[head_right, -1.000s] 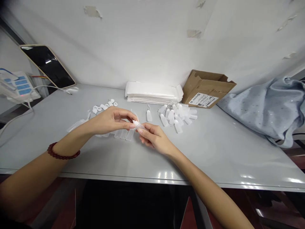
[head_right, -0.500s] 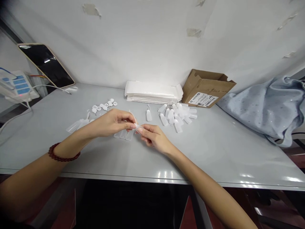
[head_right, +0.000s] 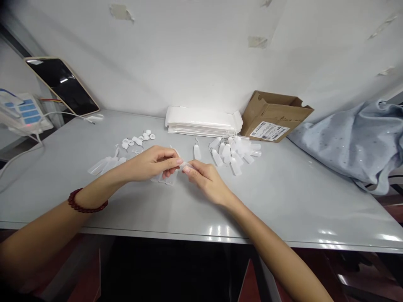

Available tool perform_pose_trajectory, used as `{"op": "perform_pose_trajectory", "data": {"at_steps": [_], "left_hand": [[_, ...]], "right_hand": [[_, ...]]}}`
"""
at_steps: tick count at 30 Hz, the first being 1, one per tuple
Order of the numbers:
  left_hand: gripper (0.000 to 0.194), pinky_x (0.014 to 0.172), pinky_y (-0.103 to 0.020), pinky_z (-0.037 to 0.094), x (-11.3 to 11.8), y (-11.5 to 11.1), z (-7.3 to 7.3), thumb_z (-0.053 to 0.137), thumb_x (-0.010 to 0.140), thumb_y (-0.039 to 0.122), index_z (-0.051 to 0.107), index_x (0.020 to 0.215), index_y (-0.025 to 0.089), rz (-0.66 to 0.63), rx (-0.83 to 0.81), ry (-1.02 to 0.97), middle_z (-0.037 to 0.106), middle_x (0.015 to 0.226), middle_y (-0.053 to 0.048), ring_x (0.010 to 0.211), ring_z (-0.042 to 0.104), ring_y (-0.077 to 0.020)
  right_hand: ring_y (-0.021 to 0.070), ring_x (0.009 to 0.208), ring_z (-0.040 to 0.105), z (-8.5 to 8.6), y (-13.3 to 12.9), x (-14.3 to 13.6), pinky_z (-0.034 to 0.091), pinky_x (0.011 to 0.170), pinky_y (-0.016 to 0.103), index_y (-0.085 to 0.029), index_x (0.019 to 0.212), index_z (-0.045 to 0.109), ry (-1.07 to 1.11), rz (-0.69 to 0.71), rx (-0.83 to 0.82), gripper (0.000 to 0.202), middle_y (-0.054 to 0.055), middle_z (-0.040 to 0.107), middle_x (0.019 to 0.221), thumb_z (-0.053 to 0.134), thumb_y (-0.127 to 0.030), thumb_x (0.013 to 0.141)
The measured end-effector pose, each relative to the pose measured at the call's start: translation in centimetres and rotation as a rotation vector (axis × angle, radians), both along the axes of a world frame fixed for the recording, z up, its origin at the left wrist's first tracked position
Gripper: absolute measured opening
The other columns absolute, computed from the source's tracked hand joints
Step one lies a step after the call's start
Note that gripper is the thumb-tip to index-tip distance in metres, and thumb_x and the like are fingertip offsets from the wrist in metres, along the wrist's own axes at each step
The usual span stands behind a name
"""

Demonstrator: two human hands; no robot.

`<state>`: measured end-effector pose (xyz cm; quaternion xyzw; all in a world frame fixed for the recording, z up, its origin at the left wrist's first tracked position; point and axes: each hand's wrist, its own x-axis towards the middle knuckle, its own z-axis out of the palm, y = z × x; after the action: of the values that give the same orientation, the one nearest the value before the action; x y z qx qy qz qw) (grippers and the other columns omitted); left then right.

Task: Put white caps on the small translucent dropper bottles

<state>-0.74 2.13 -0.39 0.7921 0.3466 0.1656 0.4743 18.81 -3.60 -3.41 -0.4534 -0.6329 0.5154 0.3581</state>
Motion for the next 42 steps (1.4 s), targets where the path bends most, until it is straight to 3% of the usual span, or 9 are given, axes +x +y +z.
{"op": "perform_pose_trajectory", "data": {"at_steps": [5,10,14,20,25,33,42], "left_hand": [[0.031,0.049,-0.018,0.036,-0.4,-0.1,0.4,0.052,0.091,0.042,0.068,0.081,0.017,-0.104,0.045,-0.012,0.058,0.061,0.001,0.056,0.051,-0.0089],[0.03,0.054,-0.02,0.037,-0.2,-0.6,0.4,0.047,0.093,0.039,0.068,0.084,0.019,-0.081,0.215,-0.061,0.062,0.071,0.001,0.059,0.049,-0.0096],[0.03,0.056,-0.021,0.037,0.0,-0.6,0.4,0.047,0.092,0.038,0.068,0.081,0.019,-0.058,0.249,-0.071,0.065,0.08,-0.001,0.066,0.051,-0.0113],[0.036,0.048,-0.021,0.034,0.0,-0.5,0.2,0.048,0.091,0.045,0.067,0.079,0.017,0.008,0.1,-0.003,0.057,0.063,0.001,0.052,0.043,-0.009],[0.037,0.048,-0.022,0.032,0.4,-0.9,0.0,0.049,0.091,0.045,0.07,0.079,0.017,-0.01,0.092,-0.063,0.052,0.059,0.001,0.053,0.042,-0.0095],[0.031,0.056,-0.024,0.035,0.7,-1.2,-0.4,0.05,0.092,0.036,0.07,0.077,0.018,-0.019,0.268,-0.127,0.065,0.077,-0.002,0.063,0.047,-0.0111],[0.03,0.065,-0.024,0.041,0.8,-0.8,-0.7,0.05,0.091,0.039,0.07,0.081,0.019,0.048,0.311,-0.096,0.068,0.082,-0.002,0.07,0.054,-0.0125]], "right_hand": [[0.0045,0.044,0.015,0.4,0.1,0.4,0.01,0.042,0.022,-0.014,0.08,0.059,0.269,0.122,-0.314,0.034,-0.009,0.024,0.053,0.051,-0.045,0.091],[0.0035,0.041,0.008,0.6,0.3,0.8,0.009,0.038,0.021,-0.013,0.079,0.061,0.408,0.131,-0.464,0.034,-0.011,0.019,0.051,0.054,-0.045,0.088],[0.0043,0.042,0.01,0.6,0.3,0.6,0.01,0.038,0.021,-0.014,0.079,0.062,0.395,0.113,-0.423,0.034,-0.01,0.02,0.051,0.054,-0.045,0.088],[0.0055,0.047,0.016,0.2,0.2,0.1,0.01,0.043,0.022,-0.014,0.079,0.062,0.346,0.11,-0.263,0.033,-0.008,0.025,0.053,0.051,-0.042,0.091],[0.0048,0.045,0.011,0.2,0.5,0.7,0.008,0.041,0.021,-0.013,0.077,0.062,0.398,0.128,-0.367,0.034,-0.01,0.017,0.052,0.054,-0.044,0.088],[0.0035,0.04,0.008,-0.1,1.0,1.3,0.009,0.038,0.019,-0.012,0.075,0.063,0.522,0.18,-0.498,0.031,-0.011,0.013,0.049,0.054,-0.039,0.087],[0.0048,0.041,0.009,-0.1,1.1,1.0,0.011,0.038,0.02,-0.014,0.074,0.062,0.472,0.107,-0.485,0.033,-0.011,0.014,0.05,0.051,-0.042,0.088]]}}
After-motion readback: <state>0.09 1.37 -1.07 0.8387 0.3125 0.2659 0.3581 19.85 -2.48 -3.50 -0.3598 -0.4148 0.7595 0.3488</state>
